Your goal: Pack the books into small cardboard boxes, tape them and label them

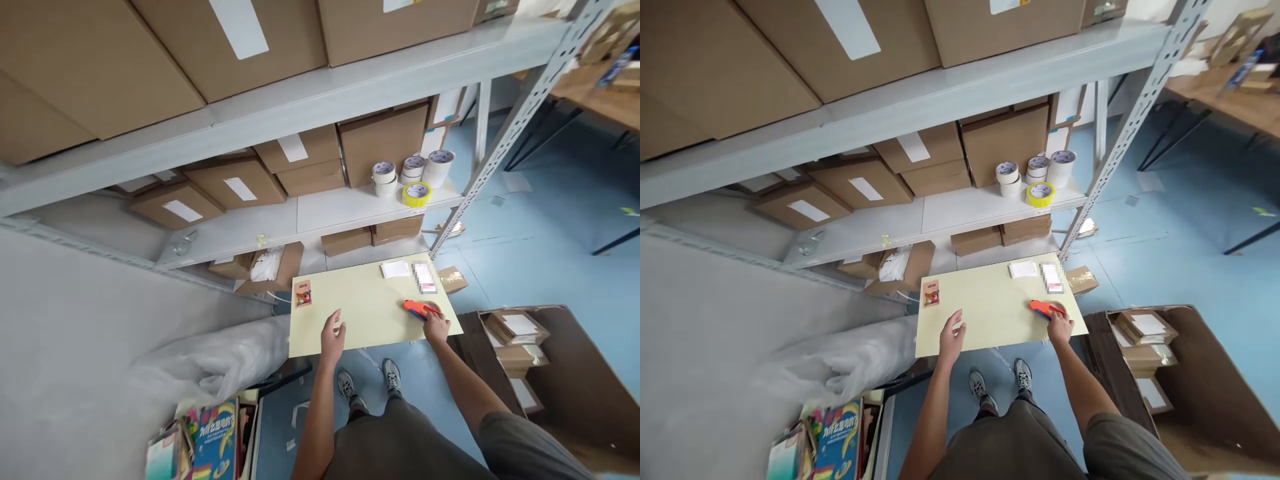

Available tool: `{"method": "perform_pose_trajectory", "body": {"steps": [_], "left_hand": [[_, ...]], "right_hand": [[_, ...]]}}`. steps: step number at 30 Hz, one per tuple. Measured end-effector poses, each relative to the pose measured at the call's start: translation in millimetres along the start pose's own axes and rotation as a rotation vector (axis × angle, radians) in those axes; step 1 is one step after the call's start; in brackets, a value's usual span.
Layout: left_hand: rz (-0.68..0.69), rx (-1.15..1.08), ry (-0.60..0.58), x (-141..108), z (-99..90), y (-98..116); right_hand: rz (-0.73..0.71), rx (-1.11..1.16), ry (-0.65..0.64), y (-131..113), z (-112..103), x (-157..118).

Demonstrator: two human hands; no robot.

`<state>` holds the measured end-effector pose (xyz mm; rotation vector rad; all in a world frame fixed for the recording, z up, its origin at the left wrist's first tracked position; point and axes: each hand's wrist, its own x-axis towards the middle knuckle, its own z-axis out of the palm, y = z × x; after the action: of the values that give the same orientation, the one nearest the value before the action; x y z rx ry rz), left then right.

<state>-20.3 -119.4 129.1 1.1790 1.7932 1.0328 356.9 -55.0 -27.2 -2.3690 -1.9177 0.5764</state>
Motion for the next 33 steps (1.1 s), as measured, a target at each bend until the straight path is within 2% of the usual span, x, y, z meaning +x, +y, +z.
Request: {"method": "perform_pose_trajectory", "body": {"steps": [2,5,8,10,13,18,21,24,29,33], "left_hand": [[-0.014,-0.001,0.012,-5,2.7,7],[-0.025,-0.010,0.060,-9,-0.9,15],[-0.006,-0.022,0.123,-15,-10.9,20],[0.005,-0.027,0.174,-24,-21.7,19],[0.004,-0.036,0.244,-47,-45.8,12],[-0.024,-0.044,0.389,-108,-105.4,-19],[-0.031,-0.065,0.516,-162,-148.4,-46],[-0.035,-0.116,0.665,-226,-191.9,-79],[-0.104,-0.219,0.937,-350,-258.9,-142],[-0.175,-0.260,1.117,-456,-300.9,-187]], "right_hand": [[0.034,-0.020,-0.036,9,-3,5],[0.100,-0.035,-0.082,8,-14,11],[0.038,0.026,0.006,-10,-26,12],[-0.123,0.130,0.068,-33,-31,7],[-0.370,0.309,0.111,-81,-33,-9],[-0.675,0.483,0.091,-182,-24,-58],[-0.849,0.510,0.035,-246,-18,-102],[-1.037,0.524,-0.030,-309,-11,-164],[-1.362,0.490,-0.192,-402,23,-302],[-1.573,0.431,-0.340,-453,63,-418]]}}
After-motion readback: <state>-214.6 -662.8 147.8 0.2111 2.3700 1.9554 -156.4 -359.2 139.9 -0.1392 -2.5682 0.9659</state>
